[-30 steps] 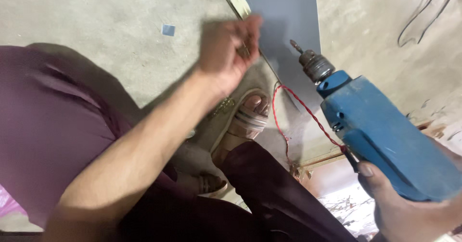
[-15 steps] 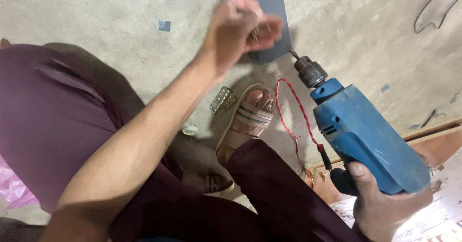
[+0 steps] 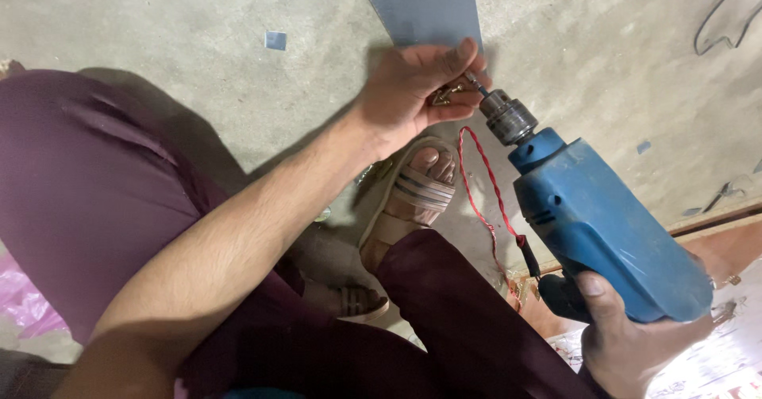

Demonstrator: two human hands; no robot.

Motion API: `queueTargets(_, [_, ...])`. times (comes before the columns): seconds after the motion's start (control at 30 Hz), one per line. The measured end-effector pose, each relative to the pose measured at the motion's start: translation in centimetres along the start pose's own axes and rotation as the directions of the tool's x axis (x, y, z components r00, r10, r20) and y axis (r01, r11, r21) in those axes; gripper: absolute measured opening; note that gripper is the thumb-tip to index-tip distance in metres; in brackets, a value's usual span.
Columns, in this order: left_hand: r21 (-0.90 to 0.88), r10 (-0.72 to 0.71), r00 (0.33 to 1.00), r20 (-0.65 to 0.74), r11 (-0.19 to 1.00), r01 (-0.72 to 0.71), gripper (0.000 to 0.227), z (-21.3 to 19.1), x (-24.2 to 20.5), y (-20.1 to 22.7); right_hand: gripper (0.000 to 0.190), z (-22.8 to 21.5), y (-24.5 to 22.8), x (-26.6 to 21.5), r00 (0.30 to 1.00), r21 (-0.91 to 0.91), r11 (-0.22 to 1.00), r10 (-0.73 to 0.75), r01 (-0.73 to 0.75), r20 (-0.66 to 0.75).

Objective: The person uses an electric drill to create holes in wood panels and positions metal hinges onto the panels. They handle multiple panels and hinges throughout the task while sitting on the floor.

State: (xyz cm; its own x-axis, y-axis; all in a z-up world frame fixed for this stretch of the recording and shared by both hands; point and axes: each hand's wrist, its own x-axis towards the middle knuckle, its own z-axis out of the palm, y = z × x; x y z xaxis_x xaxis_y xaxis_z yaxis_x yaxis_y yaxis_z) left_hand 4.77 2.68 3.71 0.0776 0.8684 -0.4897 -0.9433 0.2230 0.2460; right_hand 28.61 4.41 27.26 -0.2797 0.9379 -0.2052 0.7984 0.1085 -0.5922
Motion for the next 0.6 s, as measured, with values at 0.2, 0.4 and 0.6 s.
queueTargets(0.2, [-0.092, 0.059, 0.998, -0.01, 0.994, -0.059, 0.062, -0.7, 0.0, -1.1, 0.078, -0.2, 0.6, -0.3, 1.0, -0.049, 0.999, 0.003, -0.002, 0.015])
queueTargets(0.4, [-0.128, 0.057, 0.998, -0.032, 0.99, -0.061, 0.058, -0.7, -0.3, -1.5, 0.077, 0.3, 0.3, -0.3, 1.0, -0.009, 1.0, -0.016, 0.016, 0.011])
queueTargets(0.6, [-0.156, 0.045, 0.995, -0.09, 0.986, -0.058, 0.059, -0.1, -0.6, -1.5, 0.077, 0.7, 0.0, -0.4, 1.0, 0.043, 0.999, -0.004, 0.004, 0.003])
